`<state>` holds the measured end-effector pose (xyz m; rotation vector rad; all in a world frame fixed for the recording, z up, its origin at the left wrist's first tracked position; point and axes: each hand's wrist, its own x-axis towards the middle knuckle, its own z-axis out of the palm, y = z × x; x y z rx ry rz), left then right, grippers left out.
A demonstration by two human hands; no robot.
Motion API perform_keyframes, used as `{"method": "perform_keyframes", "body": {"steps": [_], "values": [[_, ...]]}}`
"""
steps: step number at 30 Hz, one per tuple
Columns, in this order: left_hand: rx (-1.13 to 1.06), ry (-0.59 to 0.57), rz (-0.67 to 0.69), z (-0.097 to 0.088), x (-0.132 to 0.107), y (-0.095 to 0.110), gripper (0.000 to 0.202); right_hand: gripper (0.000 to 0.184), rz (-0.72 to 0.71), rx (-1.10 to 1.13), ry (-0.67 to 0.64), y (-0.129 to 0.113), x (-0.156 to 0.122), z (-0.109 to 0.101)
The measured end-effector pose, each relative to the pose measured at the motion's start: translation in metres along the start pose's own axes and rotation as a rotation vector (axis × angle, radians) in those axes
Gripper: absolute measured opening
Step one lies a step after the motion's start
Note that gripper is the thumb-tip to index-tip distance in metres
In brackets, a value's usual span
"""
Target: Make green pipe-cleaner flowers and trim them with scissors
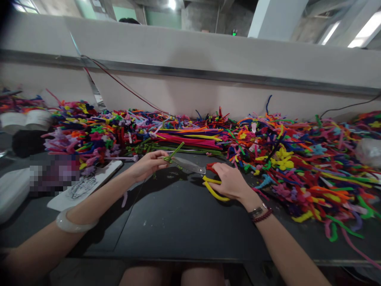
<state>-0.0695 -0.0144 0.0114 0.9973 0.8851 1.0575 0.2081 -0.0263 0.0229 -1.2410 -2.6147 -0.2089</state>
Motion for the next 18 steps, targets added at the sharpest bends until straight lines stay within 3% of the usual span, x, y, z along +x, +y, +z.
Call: {"method": "perform_keyframes", "body": {"steps": [18], "values": [[0.011, 0.016, 0.010, 0.0013, -0.0011, 0.0014, 0.016, 0.028, -0.081, 0.061, -0.049, -0.0005, -0.0007, 0.0046]]}}
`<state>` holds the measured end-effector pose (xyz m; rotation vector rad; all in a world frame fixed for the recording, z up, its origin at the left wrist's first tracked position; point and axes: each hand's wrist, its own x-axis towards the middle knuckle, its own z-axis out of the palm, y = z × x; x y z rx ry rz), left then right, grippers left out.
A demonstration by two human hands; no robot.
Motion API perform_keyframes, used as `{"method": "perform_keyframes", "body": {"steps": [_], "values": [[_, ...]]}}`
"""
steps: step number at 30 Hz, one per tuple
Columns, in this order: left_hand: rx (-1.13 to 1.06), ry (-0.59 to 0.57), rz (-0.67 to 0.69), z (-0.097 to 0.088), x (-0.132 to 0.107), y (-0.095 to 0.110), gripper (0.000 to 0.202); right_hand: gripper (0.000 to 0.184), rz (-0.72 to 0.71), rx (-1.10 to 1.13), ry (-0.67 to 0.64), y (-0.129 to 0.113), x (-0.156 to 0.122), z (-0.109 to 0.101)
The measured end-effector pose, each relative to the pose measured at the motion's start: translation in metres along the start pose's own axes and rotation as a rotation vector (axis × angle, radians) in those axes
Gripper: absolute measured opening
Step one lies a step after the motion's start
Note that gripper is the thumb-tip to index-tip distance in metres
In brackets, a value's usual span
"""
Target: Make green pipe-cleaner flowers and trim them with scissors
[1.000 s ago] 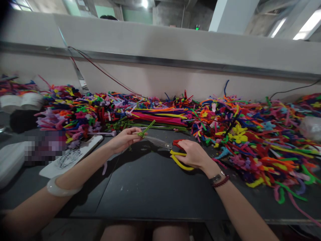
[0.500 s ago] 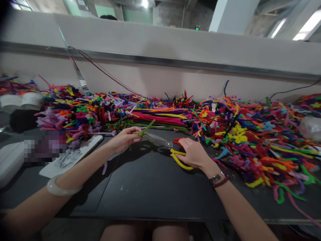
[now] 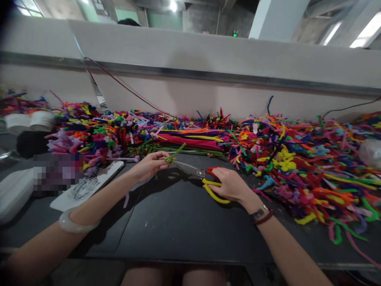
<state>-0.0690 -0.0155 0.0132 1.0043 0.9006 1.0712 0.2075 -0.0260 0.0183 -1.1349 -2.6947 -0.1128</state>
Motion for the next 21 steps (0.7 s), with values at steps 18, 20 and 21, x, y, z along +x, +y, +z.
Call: {"method": "perform_keyframes", "body": {"steps": [18, 20, 21], "values": [[-0.047, 0.006, 0.053, -0.0019, 0.0021, -0.0025, 0.014, 0.033, 0.046, -0.077, 0.111, 0.0021, -0.0002, -0.0020], [-0.049, 0.006, 0.050, -0.0013, 0.0017, -0.0023, 0.014, 0.033, 0.032, -0.059, 0.091, 0.0007, -0.0002, -0.0016], [-0.049, 0.010, 0.048, -0.0009, 0.0014, -0.0020, 0.014, 0.033, 0.029, -0.053, 0.084, 0.0001, -0.0003, -0.0013]]}}
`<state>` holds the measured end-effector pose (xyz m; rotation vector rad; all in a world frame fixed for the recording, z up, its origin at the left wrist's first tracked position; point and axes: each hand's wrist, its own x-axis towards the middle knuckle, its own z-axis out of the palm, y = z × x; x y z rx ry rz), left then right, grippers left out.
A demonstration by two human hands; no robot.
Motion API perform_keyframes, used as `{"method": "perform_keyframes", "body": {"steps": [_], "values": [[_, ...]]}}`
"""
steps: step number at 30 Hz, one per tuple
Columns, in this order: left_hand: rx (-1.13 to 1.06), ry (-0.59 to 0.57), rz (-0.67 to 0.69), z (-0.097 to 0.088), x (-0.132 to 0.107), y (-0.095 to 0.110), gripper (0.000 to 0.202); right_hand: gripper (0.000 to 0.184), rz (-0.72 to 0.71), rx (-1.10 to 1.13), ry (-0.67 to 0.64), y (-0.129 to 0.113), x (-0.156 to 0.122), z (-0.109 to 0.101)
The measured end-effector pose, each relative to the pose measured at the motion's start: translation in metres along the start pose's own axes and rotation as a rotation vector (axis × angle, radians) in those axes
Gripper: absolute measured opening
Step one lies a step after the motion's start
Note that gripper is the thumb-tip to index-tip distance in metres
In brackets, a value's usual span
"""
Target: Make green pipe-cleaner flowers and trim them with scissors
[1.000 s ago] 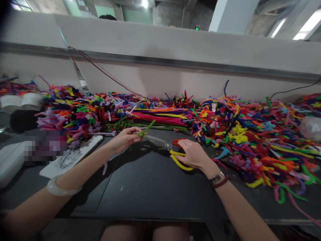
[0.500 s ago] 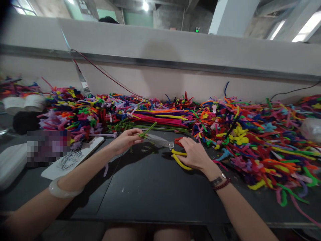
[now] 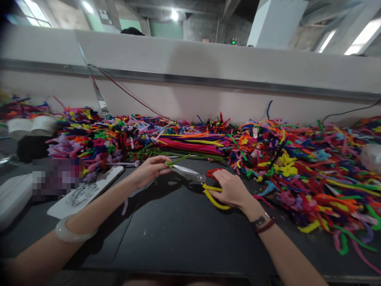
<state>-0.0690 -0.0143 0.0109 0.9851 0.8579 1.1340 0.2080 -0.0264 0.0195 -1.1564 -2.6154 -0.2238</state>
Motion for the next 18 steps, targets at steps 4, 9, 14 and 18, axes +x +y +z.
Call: {"method": "perform_keyframes", "body": {"steps": [4, 9, 14, 18], "values": [[0.003, 0.002, -0.003, 0.0011, -0.0007, 0.0010, 0.015, 0.033, -0.001, 0.019, -0.006, -0.0015, -0.0003, 0.0017], [0.007, -0.011, -0.002, 0.0005, 0.0003, -0.0001, 0.015, 0.034, -0.004, 0.054, -0.017, -0.0002, -0.0001, 0.0030], [0.000, -0.014, 0.003, 0.0005, 0.0004, -0.0002, 0.014, 0.033, -0.015, 0.056, -0.038, 0.0005, -0.0001, 0.0034], [-0.012, -0.012, 0.004, 0.0008, -0.0003, 0.0005, 0.014, 0.033, -0.030, 0.071, -0.053, -0.0002, -0.0005, 0.0038]]}}
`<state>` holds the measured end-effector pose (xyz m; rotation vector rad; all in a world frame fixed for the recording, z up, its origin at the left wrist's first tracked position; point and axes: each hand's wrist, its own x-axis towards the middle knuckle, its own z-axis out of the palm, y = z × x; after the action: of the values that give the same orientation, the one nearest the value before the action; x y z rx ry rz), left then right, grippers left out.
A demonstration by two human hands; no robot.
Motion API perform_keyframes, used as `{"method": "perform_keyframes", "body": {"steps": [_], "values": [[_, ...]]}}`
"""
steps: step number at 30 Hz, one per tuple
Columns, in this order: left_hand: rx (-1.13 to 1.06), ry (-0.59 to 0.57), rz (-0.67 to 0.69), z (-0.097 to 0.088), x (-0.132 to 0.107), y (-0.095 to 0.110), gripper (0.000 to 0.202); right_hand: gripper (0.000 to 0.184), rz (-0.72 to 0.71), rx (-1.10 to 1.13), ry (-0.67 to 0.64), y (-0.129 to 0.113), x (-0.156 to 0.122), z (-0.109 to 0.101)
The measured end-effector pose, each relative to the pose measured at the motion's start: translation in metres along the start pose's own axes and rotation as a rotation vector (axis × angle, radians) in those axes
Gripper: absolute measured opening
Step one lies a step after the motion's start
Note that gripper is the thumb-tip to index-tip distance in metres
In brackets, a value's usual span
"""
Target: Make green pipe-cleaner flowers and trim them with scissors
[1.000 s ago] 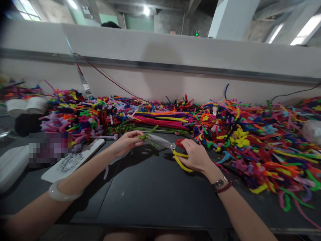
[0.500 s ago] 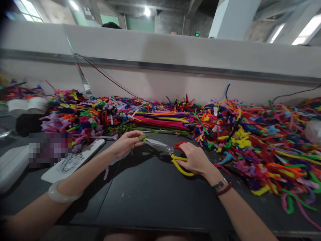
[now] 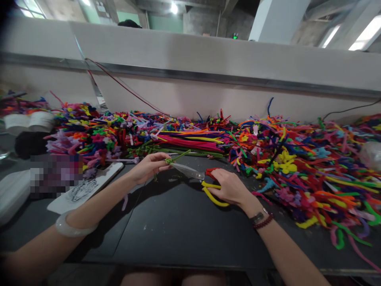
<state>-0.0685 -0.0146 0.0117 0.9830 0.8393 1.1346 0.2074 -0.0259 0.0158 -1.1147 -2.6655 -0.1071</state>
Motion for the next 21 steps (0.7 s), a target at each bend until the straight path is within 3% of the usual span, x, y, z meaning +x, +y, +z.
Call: {"method": "perform_keyframes", "body": {"steps": [14, 21], "values": [[0.041, 0.080, 0.053, 0.0047, -0.0025, 0.0041, 0.011, 0.036, 0.070, -0.068, 0.027, -0.0021, 0.0010, -0.0030], [0.181, 0.029, 0.166, 0.0015, 0.0008, -0.0016, 0.012, 0.037, 0.079, -0.058, -0.011, -0.0002, 0.0003, -0.0001]]}}
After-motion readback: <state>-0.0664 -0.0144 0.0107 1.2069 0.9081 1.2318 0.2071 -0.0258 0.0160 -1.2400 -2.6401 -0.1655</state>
